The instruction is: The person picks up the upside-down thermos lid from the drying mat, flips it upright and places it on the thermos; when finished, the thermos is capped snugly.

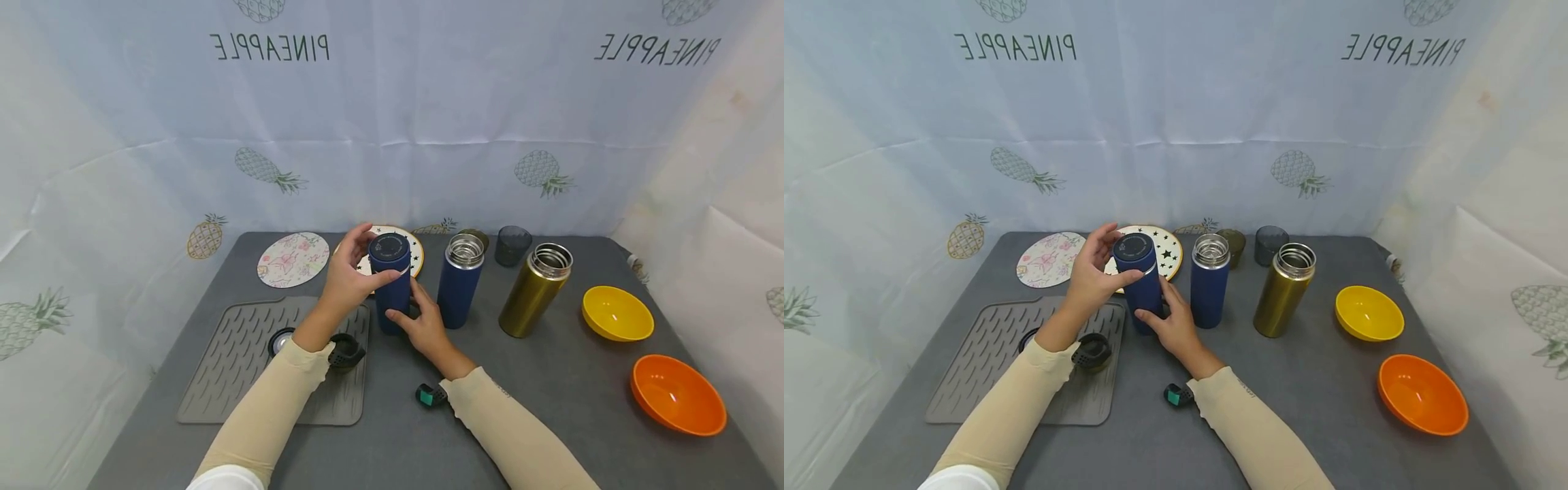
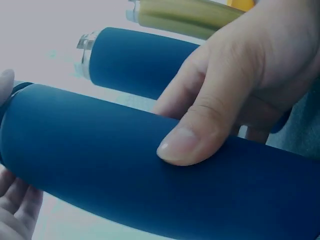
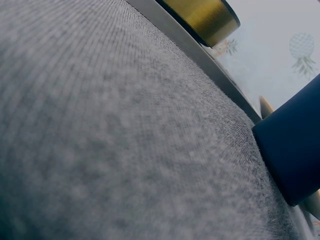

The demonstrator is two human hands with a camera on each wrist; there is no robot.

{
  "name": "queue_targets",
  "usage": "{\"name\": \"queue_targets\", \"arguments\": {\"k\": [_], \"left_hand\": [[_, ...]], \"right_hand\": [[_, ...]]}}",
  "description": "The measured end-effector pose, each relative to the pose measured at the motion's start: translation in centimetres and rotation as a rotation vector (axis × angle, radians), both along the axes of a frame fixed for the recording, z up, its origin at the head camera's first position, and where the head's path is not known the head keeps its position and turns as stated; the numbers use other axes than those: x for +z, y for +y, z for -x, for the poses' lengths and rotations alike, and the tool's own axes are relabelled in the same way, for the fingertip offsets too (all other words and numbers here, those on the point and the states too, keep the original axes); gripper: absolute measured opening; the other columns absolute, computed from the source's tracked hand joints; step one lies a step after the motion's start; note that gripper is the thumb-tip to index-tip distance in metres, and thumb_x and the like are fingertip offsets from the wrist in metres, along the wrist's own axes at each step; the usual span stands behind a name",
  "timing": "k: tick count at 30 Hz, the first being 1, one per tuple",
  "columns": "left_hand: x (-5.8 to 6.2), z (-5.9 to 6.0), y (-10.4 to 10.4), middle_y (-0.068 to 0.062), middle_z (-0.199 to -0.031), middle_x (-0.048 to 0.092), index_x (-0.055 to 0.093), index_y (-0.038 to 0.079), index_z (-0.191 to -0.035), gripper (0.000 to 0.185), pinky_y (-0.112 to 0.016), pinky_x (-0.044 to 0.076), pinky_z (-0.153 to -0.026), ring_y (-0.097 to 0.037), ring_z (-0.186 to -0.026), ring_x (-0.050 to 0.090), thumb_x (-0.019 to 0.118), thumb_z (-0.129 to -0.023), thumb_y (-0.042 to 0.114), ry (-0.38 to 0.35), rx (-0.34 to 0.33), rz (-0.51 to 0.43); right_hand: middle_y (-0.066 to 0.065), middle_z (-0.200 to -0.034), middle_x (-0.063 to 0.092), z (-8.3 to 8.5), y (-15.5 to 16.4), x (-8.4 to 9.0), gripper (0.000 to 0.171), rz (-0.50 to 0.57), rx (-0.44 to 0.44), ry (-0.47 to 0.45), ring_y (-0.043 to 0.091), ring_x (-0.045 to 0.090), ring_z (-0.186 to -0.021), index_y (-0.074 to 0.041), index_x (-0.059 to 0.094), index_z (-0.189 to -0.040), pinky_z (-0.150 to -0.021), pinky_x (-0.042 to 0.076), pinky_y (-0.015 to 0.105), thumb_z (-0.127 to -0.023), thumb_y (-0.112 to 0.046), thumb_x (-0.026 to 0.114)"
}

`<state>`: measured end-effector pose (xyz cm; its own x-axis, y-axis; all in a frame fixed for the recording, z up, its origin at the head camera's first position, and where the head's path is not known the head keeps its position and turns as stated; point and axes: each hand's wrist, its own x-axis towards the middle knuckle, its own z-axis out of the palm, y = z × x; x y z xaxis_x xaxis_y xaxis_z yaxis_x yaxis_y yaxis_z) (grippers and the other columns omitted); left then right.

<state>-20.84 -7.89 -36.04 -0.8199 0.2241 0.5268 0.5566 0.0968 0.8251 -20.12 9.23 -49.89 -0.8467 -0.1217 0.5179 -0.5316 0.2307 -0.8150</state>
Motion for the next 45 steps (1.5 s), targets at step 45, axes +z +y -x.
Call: {"name": "queue_targets", "arguments": {"k": [45], "left_hand": [[0.1, -1.9, -0.2, -0.023, -0.123, 0.059, 0.058, -0.011, -0.125, 0.05, -0.041, 0.042, -0.101, -0.032, -0.119, 0.056, 0.076, -0.078, -0.01, 0.123, 0.073, -0.048]], "right_hand": [[0.022, -0.142, 0.045, -2.3, -0.3, 3.7, 0.075, -0.003, 0.017, -0.048, 0.035, 0.048, -0.126, 0.003, 0.035, -0.148, -0.097, 0.042, 0.054, -0.085, -0.003, 0.075]]}}
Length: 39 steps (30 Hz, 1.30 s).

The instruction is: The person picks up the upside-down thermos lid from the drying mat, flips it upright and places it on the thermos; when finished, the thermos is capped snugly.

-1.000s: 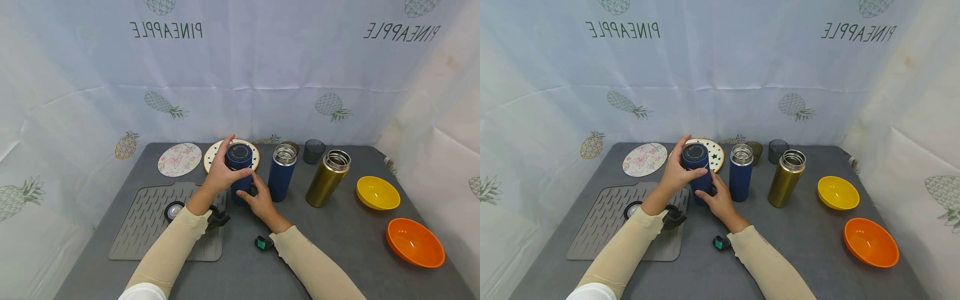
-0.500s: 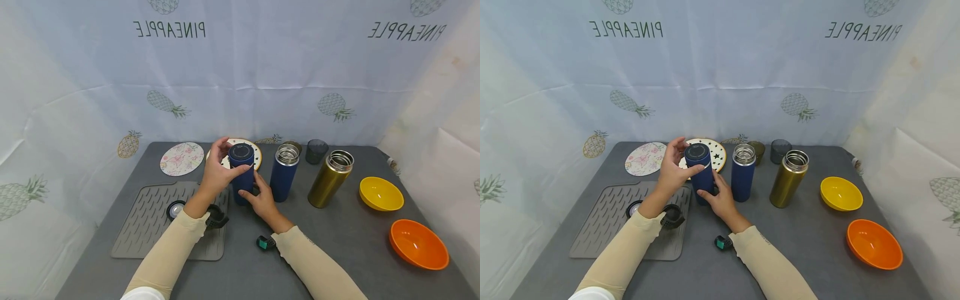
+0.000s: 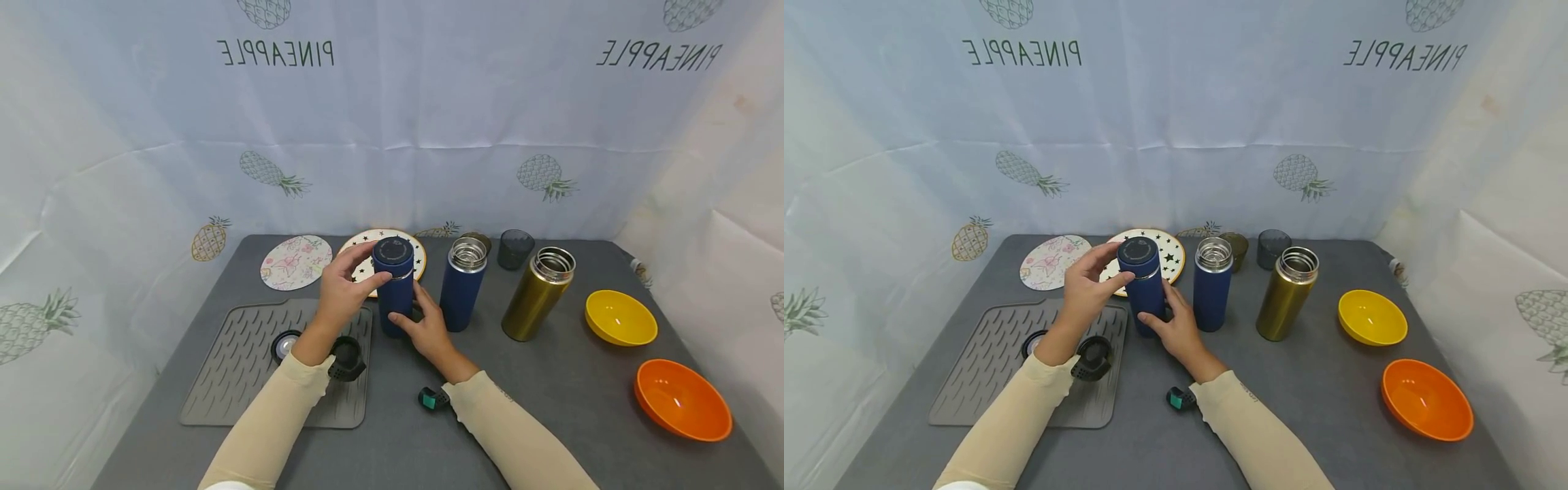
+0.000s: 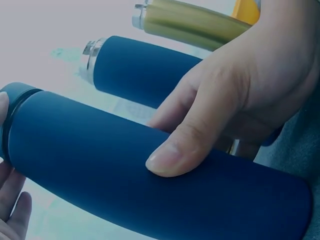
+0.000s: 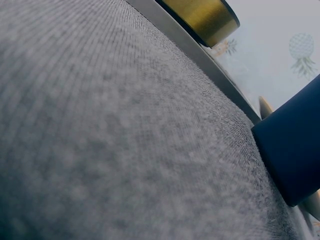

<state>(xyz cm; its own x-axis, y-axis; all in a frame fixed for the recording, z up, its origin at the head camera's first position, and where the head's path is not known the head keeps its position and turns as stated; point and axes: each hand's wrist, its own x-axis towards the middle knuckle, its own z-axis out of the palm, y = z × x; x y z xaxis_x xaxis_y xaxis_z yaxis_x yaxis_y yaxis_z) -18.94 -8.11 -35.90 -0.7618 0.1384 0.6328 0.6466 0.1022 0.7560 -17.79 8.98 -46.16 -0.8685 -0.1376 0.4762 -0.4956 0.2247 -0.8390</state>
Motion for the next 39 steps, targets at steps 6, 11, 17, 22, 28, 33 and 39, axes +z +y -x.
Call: {"name": "queue_targets", "arguments": {"k": [6, 11, 17, 22, 28, 33, 39], "left_hand": [[-0.1, -0.1, 0.0, -0.025, -0.137, 0.051, 0.033, -0.01, -0.145, 0.074, -0.04, 0.034, -0.108, -0.032, -0.128, 0.048, 0.07, -0.082, -0.012, -0.103, -0.098, -0.029], [0.4, 0.5, 0.8, -0.023, -0.14, 0.048, 0.019, -0.003, -0.152, 0.089, -0.043, 0.034, -0.107, -0.031, -0.127, 0.048, 0.072, -0.081, -0.009, -0.204, -0.173, -0.007], [0.9, 0.6, 2.3, -0.018, -0.139, 0.045, 0.023, 0.005, -0.154, 0.093, -0.044, 0.042, -0.099, -0.026, -0.122, 0.051, 0.078, -0.079, 0.003, -0.277, -0.099, 0.032], [0.7, 0.4, 3.0, -0.017, -0.136, 0.049, 0.027, 0.003, -0.15, 0.092, -0.044, 0.044, -0.097, -0.024, -0.119, 0.053, 0.082, -0.077, 0.008, -0.216, 0.019, 0.041], [0.5, 0.1, 2.2, -0.02, -0.125, 0.051, 0.037, -0.006, -0.141, 0.084, -0.049, 0.036, -0.102, -0.029, -0.114, 0.051, 0.085, -0.072, 0.004, -0.101, 0.108, 0.014], [0.3, 0.0, 1.0, -0.026, -0.119, 0.051, 0.041, -0.009, -0.137, 0.078, -0.048, 0.037, -0.102, -0.035, -0.113, 0.052, 0.084, -0.072, -0.001, -0.03, 0.096, 0.01], [0.0, -0.4, 0.3, -0.026, -0.123, 0.055, 0.041, -0.009, -0.138, 0.072, -0.047, 0.037, -0.103, -0.035, -0.118, 0.053, 0.079, -0.077, -0.005, -0.041, 0.046, 0.01]], "right_hand": [[0.023, -0.141, 0.046, 0.0, 0.0, 0.0, 0.074, 0.006, -0.008, 0.019, 0.036, 0.049, -0.125, 0.005, 0.036, -0.147, -0.096, 0.043, 0.054, -0.084, -0.002, 0.075], [0.024, -0.143, 0.044, 0.1, -0.1, 0.1, 0.075, 0.005, -0.026, 0.024, 0.036, 0.049, -0.125, 0.006, 0.035, -0.147, -0.096, 0.043, 0.053, -0.084, -0.002, 0.075], [0.025, -0.142, 0.045, 0.1, -0.1, 0.1, 0.077, -0.003, -0.028, 0.019, 0.037, 0.049, -0.125, 0.006, 0.033, -0.148, -0.095, 0.043, 0.056, -0.084, -0.002, 0.075], [0.024, -0.138, 0.048, 0.0, -0.2, 0.1, 0.077, -0.007, -0.024, 0.015, 0.037, 0.051, -0.123, 0.005, 0.034, -0.147, -0.094, 0.043, 0.057, -0.083, -0.003, 0.076], [0.025, -0.141, 0.046, 0.1, -0.3, 0.2, 0.076, -0.005, -0.018, 0.012, 0.037, 0.05, -0.124, 0.007, 0.034, -0.147, -0.095, 0.043, 0.056, -0.084, -0.003, 0.075], [0.023, -0.143, 0.045, 1.5, -0.2, -1.7, 0.078, 0.01, -0.041, 0.021, 0.037, 0.05, -0.124, 0.003, 0.036, -0.148, -0.095, 0.044, 0.054, -0.082, -0.002, 0.077], [0.011, -0.145, 0.046, 2.3, 0.1, -3.8, 0.08, 0.016, -0.033, 0.022, 0.025, 0.048, -0.127, -0.008, 0.037, -0.15, -0.097, 0.044, 0.047, -0.083, -0.01, 0.079]]}}
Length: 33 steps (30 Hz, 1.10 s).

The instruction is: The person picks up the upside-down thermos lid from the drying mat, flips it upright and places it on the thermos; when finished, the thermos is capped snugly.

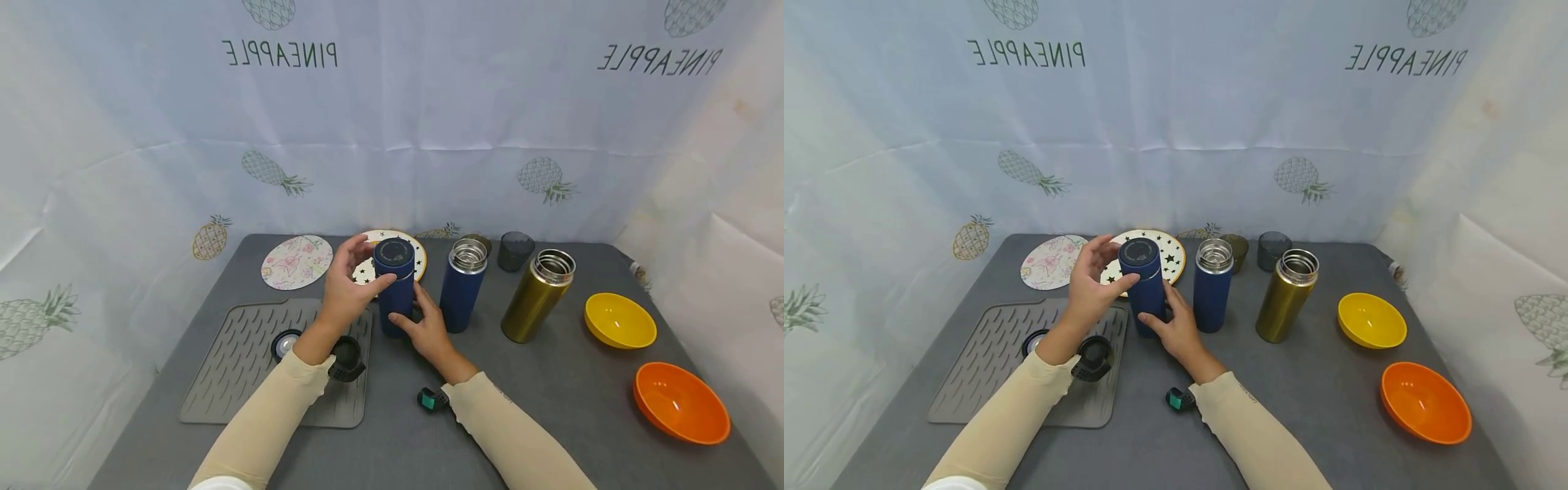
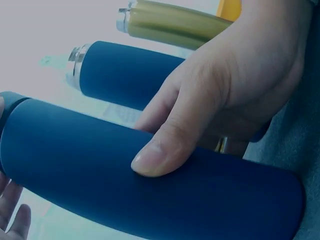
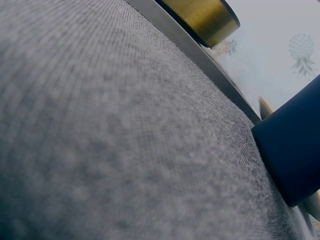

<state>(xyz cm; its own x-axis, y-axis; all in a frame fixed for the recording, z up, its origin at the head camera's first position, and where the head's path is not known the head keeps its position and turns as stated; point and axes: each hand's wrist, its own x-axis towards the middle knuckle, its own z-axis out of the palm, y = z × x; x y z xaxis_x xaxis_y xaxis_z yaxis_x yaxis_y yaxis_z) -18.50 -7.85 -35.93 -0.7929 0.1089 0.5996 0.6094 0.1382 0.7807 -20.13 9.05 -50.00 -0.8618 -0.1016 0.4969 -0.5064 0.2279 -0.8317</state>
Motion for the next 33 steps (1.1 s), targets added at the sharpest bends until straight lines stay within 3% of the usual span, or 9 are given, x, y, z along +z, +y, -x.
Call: {"name": "queue_targets", "arguments": {"k": [3, 10, 14, 17, 20, 23, 25, 33], "left_hand": [[-0.1, -0.2, 0.0, -0.025, -0.127, 0.054, 0.039, -0.008, -0.14, 0.069, -0.046, 0.036, -0.105, -0.034, -0.121, 0.052, 0.076, -0.081, -0.004, -0.018, -0.018, 0.006], [0.0, -0.3, 0.5, -0.027, -0.132, 0.053, 0.036, -0.011, -0.141, 0.071, -0.05, 0.035, -0.105, -0.036, -0.123, 0.051, 0.074, -0.082, -0.002, -0.021, -0.037, 0.028], [0.6, -0.4, 1.2, -0.025, -0.135, 0.051, 0.031, -0.006, -0.146, 0.081, -0.05, 0.035, -0.105, -0.033, -0.124, 0.05, 0.077, -0.08, 0.002, -0.082, -0.047, 0.058], [0.9, -0.2, 1.8, -0.023, -0.14, 0.045, 0.025, 0.0, -0.151, 0.089, -0.049, 0.034, -0.106, -0.031, -0.127, 0.046, 0.077, -0.079, 0.004, -0.152, -0.069, 0.077], [-0.4, 1.1, 2.2, -0.015, -0.143, 0.043, 0.023, 0.017, -0.154, 0.095, -0.047, 0.04, -0.101, -0.024, -0.127, 0.047, 0.082, -0.079, 0.022, -0.184, -0.068, 0.083], [-1.8, 2.5, 2.5, -0.008, -0.14, 0.045, 0.024, 0.031, -0.153, 0.098, -0.045, 0.046, -0.093, -0.019, -0.12, 0.051, 0.083, -0.076, 0.038, -0.184, -0.039, 0.076], [-2.4, 3.0, 2.6, -0.007, -0.139, 0.046, 0.024, 0.034, -0.152, 0.098, -0.044, 0.046, -0.092, -0.017, -0.118, 0.052, 0.083, -0.075, 0.043, -0.177, -0.015, 0.078], [-2.3, 3.2, 2.0, -0.002, -0.135, 0.05, 0.026, 0.021, -0.153, 0.097, -0.042, 0.043, -0.097, -0.016, -0.118, 0.051, 0.084, -0.076, 0.034, -0.118, 0.035, 0.106]], "right_hand": [[0.007, -0.145, 0.046, 0.0, 0.1, -0.1, 0.079, 0.006, 0.011, -0.002, 0.021, 0.048, -0.127, -0.014, 0.037, -0.151, -0.097, 0.044, 0.046, -0.084, -0.016, 0.078], [0.01, -0.145, 0.045, -0.2, 0.1, 0.1, 0.079, 0.01, 0.017, -0.026, 0.025, 0.048, -0.128, -0.014, 0.035, -0.152, -0.098, 0.043, 0.05, -0.085, -0.014, 0.077], [0.012, -0.148, 0.042, -0.3, 0.1, 0.1, 0.081, 0.003, 0.012, -0.043, 0.026, 0.045, -0.131, -0.011, 0.033, -0.153, -0.099, 0.042, 0.05, -0.084, -0.014, 0.078], [0.011, -0.151, 0.038, -0.3, 0.1, 0.0, 0.082, -0.023, 0.003, -0.03, 0.024, 0.042, -0.133, -0.01, 0.031, -0.153, -0.099, 0.042, 0.05, -0.086, -0.024, 0.076], [0.012, -0.153, 0.034, -0.9, 0.1, 0.9, 0.081, -0.036, 0.005, -0.029, 0.025, 0.039, -0.136, -0.007, 0.029, -0.153, -0.099, 0.041, 0.051, -0.088, -0.026, 0.074], [0.018, -0.152, 0.035, -1.9, -0.1, 2.5, 0.079, -0.041, 0.009, -0.05, 0.029, 0.039, -0.135, -0.002, 0.029, -0.152, -0.099, 0.041, 0.053, -0.089, -0.018, 0.073], [0.023, -0.149, 0.036, -2.2, -0.2, 3.3, 0.079, -0.042, 0.01, -0.068, 0.033, 0.041, -0.133, 0.004, 0.028, -0.15, -0.099, 0.04, 0.054, -0.087, -0.007, 0.074], [0.018, -0.147, 0.041, -0.3, 0.0, 0.2, 0.082, -0.012, 0.013, -0.046, 0.033, 0.046, -0.129, -0.005, 0.029, -0.153, -0.098, 0.042, 0.054, -0.085, -0.008, 0.076]]}}
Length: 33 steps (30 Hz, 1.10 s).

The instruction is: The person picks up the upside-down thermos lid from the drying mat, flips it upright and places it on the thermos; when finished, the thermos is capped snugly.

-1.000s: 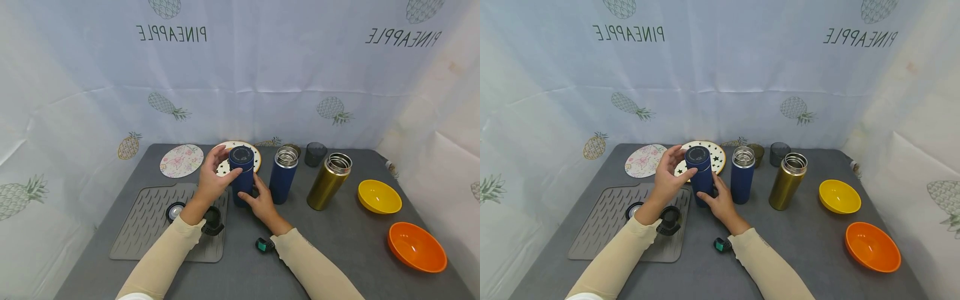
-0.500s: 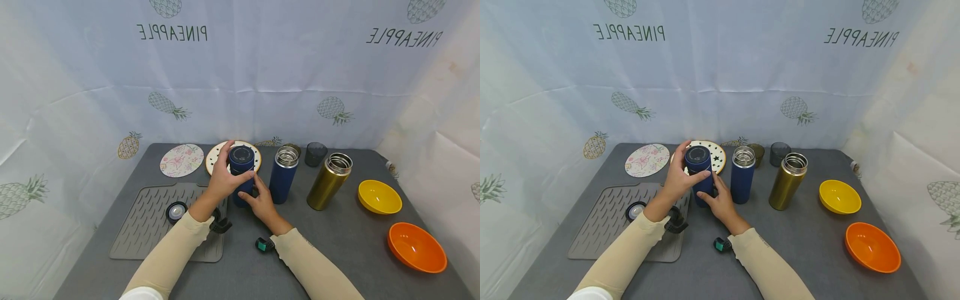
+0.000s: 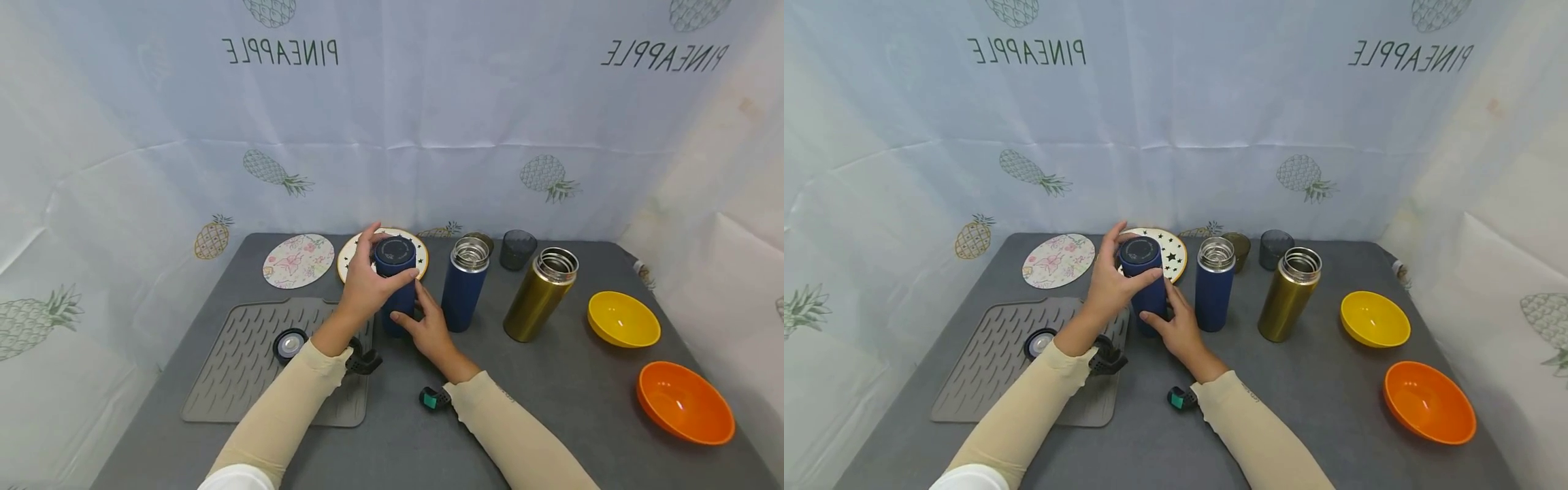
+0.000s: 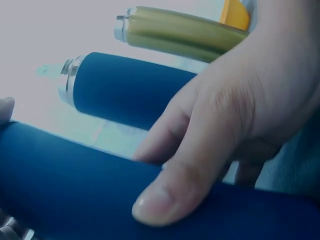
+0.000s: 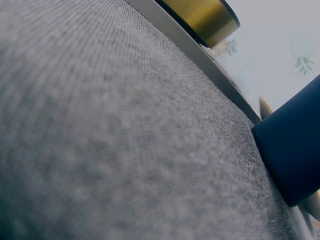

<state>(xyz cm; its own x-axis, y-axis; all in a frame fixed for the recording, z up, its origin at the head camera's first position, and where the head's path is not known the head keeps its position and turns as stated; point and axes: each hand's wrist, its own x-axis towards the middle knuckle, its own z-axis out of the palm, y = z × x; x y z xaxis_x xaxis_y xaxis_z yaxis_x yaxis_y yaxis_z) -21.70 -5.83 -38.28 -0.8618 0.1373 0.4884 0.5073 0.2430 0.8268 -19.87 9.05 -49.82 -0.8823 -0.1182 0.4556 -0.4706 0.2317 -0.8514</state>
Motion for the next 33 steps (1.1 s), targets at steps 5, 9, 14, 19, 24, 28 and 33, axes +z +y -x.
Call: {"name": "queue_targets", "arguments": {"k": [5, 9, 14, 19, 24, 28, 33], "left_hand": [[-0.1, 0.0, -1.1, -0.003, -0.129, 0.051, 0.03, 0.015, -0.151, 0.094, -0.04, 0.039, -0.101, -0.017, -0.117, 0.05, 0.085, -0.076, 0.023, 0.047, -0.001, -0.004], [-0.1, -0.4, -1.7, -0.009, -0.127, 0.053, 0.033, 0.01, -0.15, 0.09, -0.041, 0.038, -0.102, -0.021, -0.117, 0.051, 0.085, -0.077, 0.015, 0.067, -0.006, -0.015], [1.4, -2.1, -1.9, -0.018, -0.124, 0.057, 0.045, -0.002, -0.139, 0.072, -0.05, 0.038, -0.102, -0.03, -0.116, 0.055, 0.081, -0.078, 0.003, 0.088, -0.01, -0.041], [2.3, -3.4, -1.8, -0.016, -0.123, 0.062, 0.057, -0.003, -0.13, 0.053, -0.052, 0.041, -0.098, -0.027, -0.114, 0.058, 0.077, -0.082, 0.004, 0.129, 0.007, 0.0], [2.6, -3.6, -1.6, -0.019, -0.127, 0.059, 0.051, -0.005, -0.136, 0.055, -0.05, 0.037, -0.102, -0.029, -0.119, 0.055, 0.072, -0.085, 0.003, 0.092, -0.039, -0.01], [2.9, -3.3, -1.2, -0.021, -0.129, 0.057, 0.043, -0.003, -0.143, 0.066, -0.05, 0.034, -0.105, -0.03, -0.123, 0.052, 0.072, -0.084, 0.003, -0.012, -0.103, -0.019], [1.3, -1.5, -0.8, -0.016, -0.14, 0.048, 0.035, 0.005, -0.149, 0.079, -0.048, 0.037, -0.103, -0.028, -0.129, 0.045, 0.076, -0.081, 0.006, -0.122, -0.154, -0.036]], "right_hand": [[0.011, -0.146, 0.044, 0.1, 0.1, -0.1, 0.08, 0.009, 0.002, 0.011, 0.027, 0.047, -0.128, -0.012, 0.033, -0.152, -0.098, 0.043, 0.05, -0.086, -0.013, 0.077], [0.009, -0.145, 0.045, 0.1, 0.2, -0.1, 0.078, 0.001, -0.005, 0.011, 0.025, 0.048, -0.128, -0.013, 0.035, -0.152, -0.098, 0.043, 0.049, -0.086, -0.015, 0.076], [0.005, -0.145, 0.046, 0.1, 0.2, -0.2, 0.076, -0.005, -0.005, 0.013, 0.021, 0.048, -0.127, -0.017, 0.036, -0.152, -0.097, 0.044, 0.048, -0.087, -0.023, 0.076], [0.006, -0.145, 0.046, 0.2, 0.2, -0.2, 0.076, 0.003, 0.005, 0.028, 0.022, 0.049, -0.126, -0.017, 0.036, -0.152, -0.097, 0.044, 0.049, -0.087, -0.025, 0.075], [0.005, -0.146, 0.045, 0.1, 0.1, -0.2, 0.076, 0.01, 0.005, 0.018, 0.022, 0.048, -0.127, -0.016, 0.036, -0.152, -0.098, 0.044, 0.048, -0.087, -0.02, 0.076], [0.008, -0.146, 0.044, 0.1, 0.1, 0.0, 0.077, 0.009, -0.008, -0.004, 0.024, 0.048, -0.127, -0.013, 0.035, -0.152, -0.099, 0.043, 0.048, -0.086, -0.015, 0.076], [0.02, -0.146, 0.042, 0.0, 0.0, 0.0, 0.077, 0.006, -0.012, -0.015, 0.035, 0.046, -0.129, -0.001, 0.033, -0.15, -0.099, 0.041, 0.054, -0.085, -0.006, 0.075]]}}
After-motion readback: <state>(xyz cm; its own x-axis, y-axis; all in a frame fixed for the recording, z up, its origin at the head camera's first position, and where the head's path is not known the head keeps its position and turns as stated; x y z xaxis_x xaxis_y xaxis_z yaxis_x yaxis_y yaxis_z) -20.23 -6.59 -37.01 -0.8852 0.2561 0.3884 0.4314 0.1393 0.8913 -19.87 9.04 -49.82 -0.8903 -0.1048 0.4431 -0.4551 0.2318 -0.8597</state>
